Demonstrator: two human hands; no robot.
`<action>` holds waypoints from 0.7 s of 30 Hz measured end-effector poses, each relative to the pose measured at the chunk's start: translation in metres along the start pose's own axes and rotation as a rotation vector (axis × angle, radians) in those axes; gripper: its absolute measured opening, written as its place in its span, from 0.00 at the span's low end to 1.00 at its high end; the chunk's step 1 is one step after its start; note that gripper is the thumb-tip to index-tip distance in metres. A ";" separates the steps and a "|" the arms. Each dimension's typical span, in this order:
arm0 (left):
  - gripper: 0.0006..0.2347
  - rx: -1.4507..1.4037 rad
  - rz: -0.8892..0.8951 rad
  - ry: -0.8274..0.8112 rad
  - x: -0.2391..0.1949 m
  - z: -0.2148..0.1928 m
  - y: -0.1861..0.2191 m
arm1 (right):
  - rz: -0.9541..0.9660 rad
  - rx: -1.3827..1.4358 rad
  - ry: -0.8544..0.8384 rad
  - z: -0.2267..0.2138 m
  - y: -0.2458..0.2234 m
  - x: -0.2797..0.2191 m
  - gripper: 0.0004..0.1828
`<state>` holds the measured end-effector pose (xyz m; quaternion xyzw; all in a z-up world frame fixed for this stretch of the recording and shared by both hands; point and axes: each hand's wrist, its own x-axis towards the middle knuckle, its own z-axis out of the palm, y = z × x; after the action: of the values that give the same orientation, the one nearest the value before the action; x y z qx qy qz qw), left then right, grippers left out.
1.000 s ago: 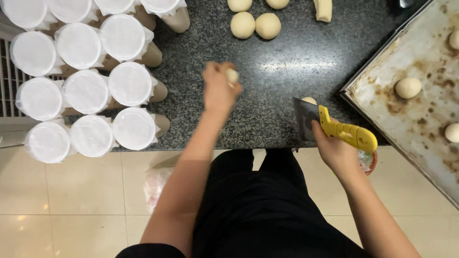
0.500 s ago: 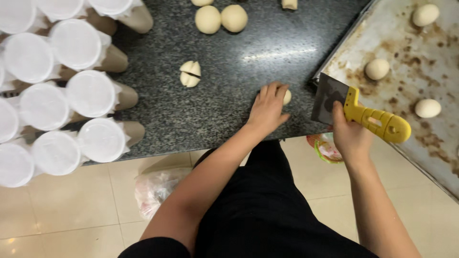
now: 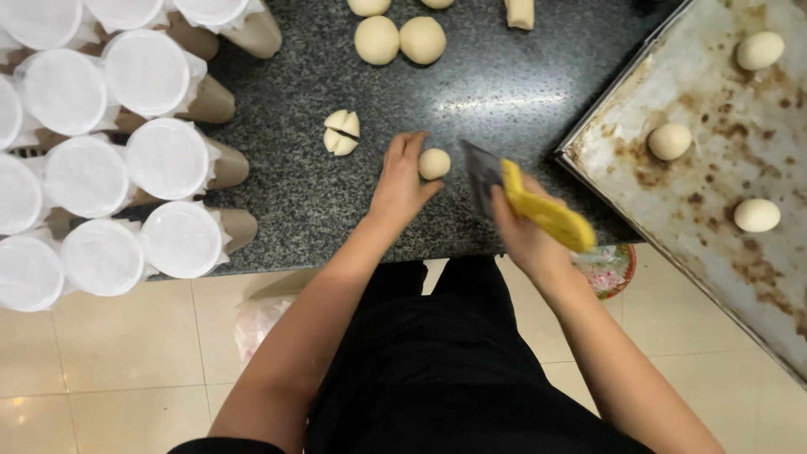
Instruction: The person fills small dough balls with a dark paste using a spoon, then seals them by hand. They place the filled dough balls onto a metal baking tray. The person also uses a bench scraper to cut larger dough pieces into smaller portions and rolls them into balls before placing them on the tray.
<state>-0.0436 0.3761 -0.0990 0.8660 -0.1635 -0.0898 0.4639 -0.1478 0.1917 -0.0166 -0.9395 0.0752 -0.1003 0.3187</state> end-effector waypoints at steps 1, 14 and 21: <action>0.34 0.007 -0.029 0.006 -0.002 0.000 -0.001 | -0.073 -0.004 0.004 0.002 -0.010 0.007 0.15; 0.24 0.065 -0.140 0.034 -0.014 0.012 0.005 | -0.007 -0.031 -0.286 0.023 -0.042 0.047 0.17; 0.20 0.081 -0.262 0.029 -0.013 0.013 0.013 | 0.015 -0.243 -0.384 0.050 -0.034 0.055 0.16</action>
<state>-0.0622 0.3634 -0.0953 0.8992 -0.0458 -0.1305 0.4150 -0.0802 0.2360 -0.0271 -0.9723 0.0319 0.0925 0.2123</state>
